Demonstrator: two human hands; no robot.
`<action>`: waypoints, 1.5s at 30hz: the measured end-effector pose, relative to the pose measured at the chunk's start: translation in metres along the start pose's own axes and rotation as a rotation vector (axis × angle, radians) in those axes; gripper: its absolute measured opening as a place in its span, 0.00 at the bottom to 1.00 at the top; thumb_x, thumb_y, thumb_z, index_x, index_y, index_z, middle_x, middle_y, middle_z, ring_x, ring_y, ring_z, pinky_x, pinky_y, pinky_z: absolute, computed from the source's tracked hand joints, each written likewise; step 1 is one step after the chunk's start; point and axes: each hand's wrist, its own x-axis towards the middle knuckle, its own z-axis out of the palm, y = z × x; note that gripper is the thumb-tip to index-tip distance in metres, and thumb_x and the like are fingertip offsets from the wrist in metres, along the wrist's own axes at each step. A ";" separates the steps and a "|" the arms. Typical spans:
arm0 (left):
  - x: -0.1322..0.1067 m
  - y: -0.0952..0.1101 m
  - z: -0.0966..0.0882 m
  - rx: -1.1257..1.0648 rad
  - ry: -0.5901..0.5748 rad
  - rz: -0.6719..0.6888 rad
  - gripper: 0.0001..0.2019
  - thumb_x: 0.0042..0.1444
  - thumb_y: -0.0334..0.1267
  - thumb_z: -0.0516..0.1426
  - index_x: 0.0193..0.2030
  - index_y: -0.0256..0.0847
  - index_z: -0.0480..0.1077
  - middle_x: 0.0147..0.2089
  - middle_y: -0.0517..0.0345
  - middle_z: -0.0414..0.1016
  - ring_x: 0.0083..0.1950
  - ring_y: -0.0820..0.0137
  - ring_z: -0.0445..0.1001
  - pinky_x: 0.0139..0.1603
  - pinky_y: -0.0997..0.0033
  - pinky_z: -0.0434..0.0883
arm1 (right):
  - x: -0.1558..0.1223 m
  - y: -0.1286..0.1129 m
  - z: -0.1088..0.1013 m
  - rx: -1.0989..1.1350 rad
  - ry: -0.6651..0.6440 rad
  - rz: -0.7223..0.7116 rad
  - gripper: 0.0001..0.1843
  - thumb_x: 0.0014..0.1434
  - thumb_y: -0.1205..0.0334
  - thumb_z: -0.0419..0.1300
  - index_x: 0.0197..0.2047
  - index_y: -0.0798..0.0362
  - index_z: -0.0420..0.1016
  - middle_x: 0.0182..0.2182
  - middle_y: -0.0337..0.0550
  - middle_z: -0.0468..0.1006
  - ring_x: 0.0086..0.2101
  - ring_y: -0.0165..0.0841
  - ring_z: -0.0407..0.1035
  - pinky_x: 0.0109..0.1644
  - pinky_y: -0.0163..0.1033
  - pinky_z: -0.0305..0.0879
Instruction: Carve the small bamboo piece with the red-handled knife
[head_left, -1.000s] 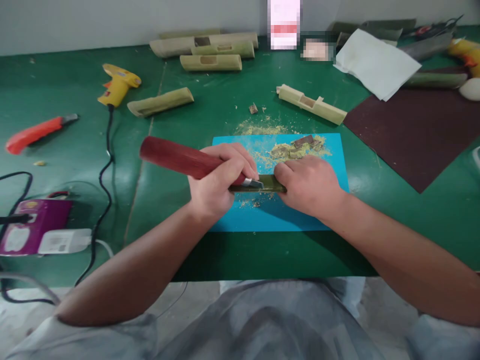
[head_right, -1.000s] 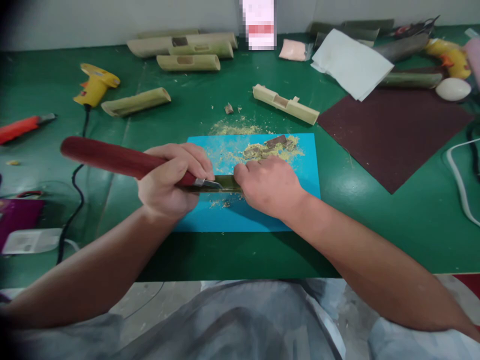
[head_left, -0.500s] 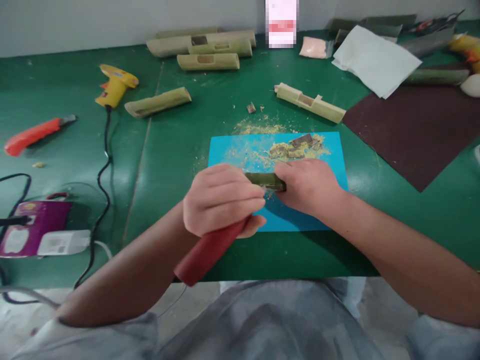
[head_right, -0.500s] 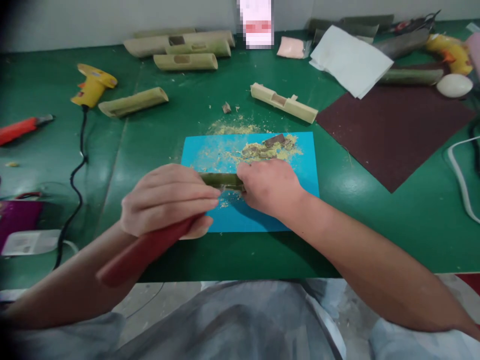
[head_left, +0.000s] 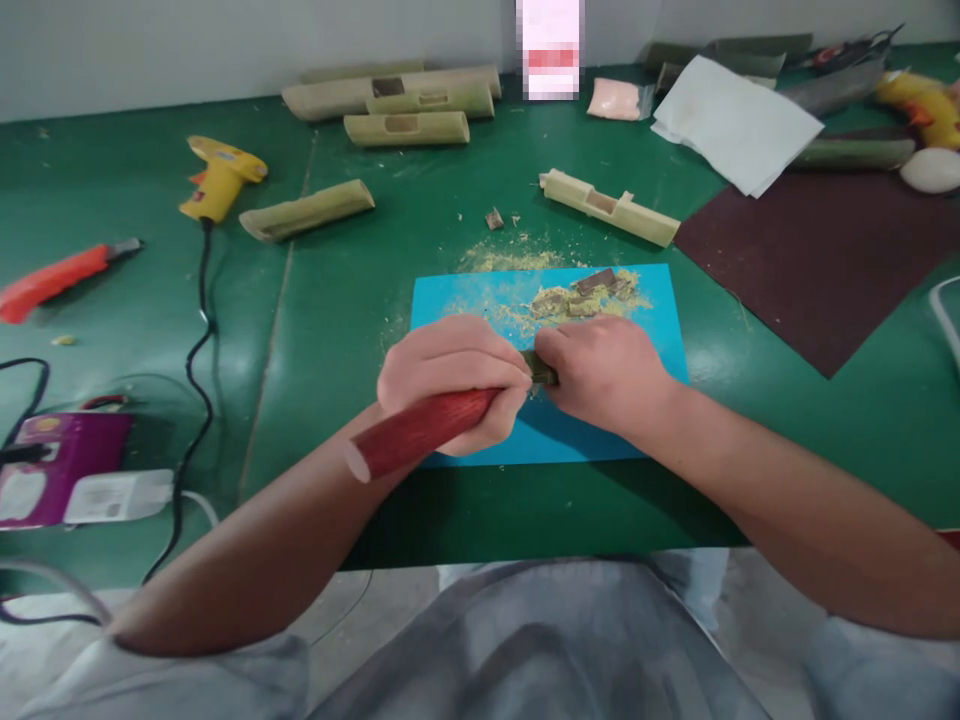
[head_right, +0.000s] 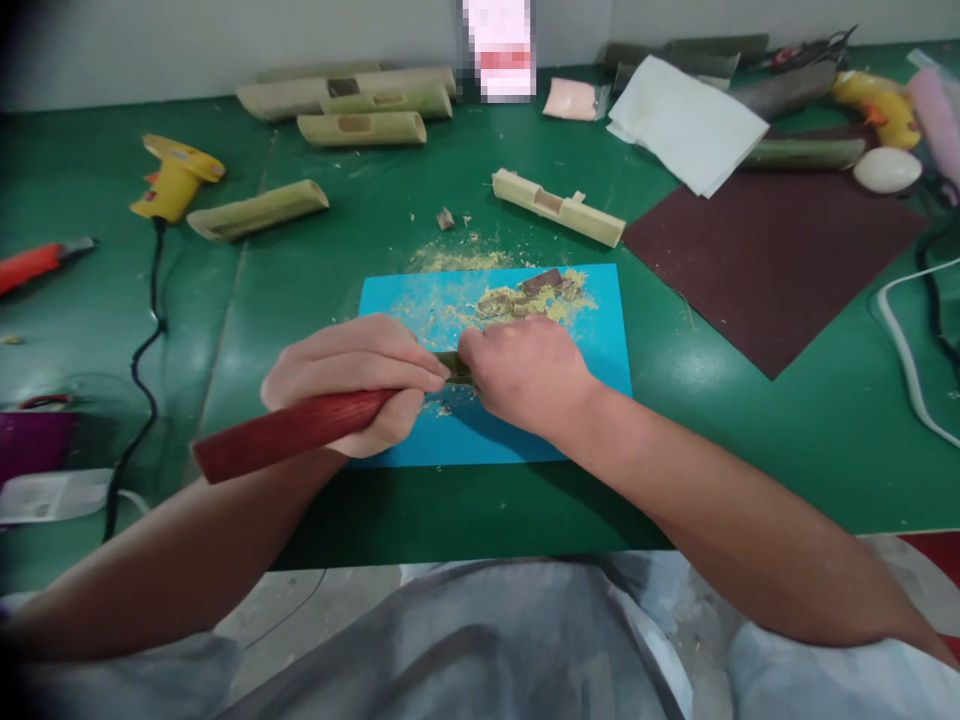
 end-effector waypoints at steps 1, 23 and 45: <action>-0.001 0.002 -0.002 0.003 -0.023 -0.007 0.05 0.64 0.33 0.66 0.41 0.50 0.79 0.34 0.60 0.86 0.30 0.68 0.83 0.31 0.66 0.79 | -0.001 -0.001 -0.001 0.008 -0.030 0.007 0.12 0.70 0.65 0.58 0.49 0.53 0.84 0.39 0.50 0.88 0.35 0.39 0.74 0.36 0.46 0.43; -0.001 0.018 -0.002 -0.231 0.132 -0.534 0.14 0.72 0.45 0.66 0.33 0.47 0.82 0.32 0.60 0.85 0.33 0.70 0.83 0.36 0.66 0.78 | -0.003 -0.005 0.000 0.020 -0.053 0.053 0.14 0.72 0.60 0.58 0.51 0.52 0.84 0.39 0.51 0.89 0.36 0.41 0.76 0.34 0.45 0.45; 0.008 0.002 0.000 -0.402 0.114 -0.969 0.13 0.64 0.42 0.68 0.29 0.42 0.79 0.26 0.64 0.80 0.27 0.74 0.78 0.30 0.71 0.76 | 0.003 0.001 0.015 -0.043 0.029 -0.040 0.15 0.71 0.65 0.55 0.50 0.56 0.84 0.39 0.54 0.88 0.33 0.39 0.71 0.37 0.46 0.43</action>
